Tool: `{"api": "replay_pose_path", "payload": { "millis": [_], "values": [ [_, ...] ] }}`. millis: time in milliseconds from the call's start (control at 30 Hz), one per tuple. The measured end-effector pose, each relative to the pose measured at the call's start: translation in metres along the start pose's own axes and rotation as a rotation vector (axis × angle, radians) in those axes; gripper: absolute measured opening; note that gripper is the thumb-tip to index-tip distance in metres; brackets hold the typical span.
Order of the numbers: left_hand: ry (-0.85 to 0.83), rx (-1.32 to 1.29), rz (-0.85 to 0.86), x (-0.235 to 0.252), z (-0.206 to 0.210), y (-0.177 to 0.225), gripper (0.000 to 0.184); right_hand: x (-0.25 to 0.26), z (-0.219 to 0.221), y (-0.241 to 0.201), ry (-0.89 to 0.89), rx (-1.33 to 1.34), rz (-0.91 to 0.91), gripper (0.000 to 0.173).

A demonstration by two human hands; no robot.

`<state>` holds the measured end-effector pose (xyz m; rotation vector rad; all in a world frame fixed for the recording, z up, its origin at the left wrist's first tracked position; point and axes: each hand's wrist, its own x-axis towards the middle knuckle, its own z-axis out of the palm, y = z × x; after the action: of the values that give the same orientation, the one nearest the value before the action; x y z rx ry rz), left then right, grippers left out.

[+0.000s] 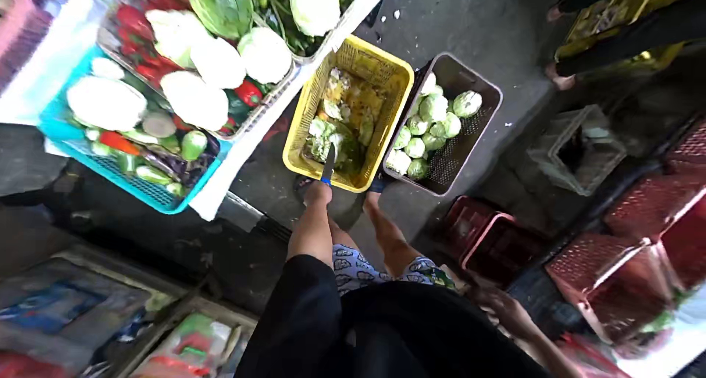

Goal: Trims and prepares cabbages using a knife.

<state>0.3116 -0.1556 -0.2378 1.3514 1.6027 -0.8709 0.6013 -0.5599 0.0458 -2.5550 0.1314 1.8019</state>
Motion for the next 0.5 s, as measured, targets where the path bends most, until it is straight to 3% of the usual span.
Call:
{"api": "replay_pose_path", "payload": {
  "millis": [100,200,333,500],
  "values": [
    [-0.013,-0.043,-0.006,0.011,0.001,-0.005,0.048,0.005,0.009,0.007,0.051,-0.044,0.08,0.038],
    [-0.038,-0.103,-0.039,0.007,0.006,-0.045,0.052,0.016,0.023,-0.006,-0.003,-0.086,0.109,0.04],
    [-0.076,-0.201,-0.035,-0.029,0.002,-0.124,0.053,0.028,0.033,-0.049,-0.107,-0.179,-0.032,0.044],
    [-0.106,-0.266,-0.115,-0.112,-0.027,-0.21,0.05,0.028,0.032,-0.111,-0.119,-0.017,-0.281,0.042]
  ]
}}
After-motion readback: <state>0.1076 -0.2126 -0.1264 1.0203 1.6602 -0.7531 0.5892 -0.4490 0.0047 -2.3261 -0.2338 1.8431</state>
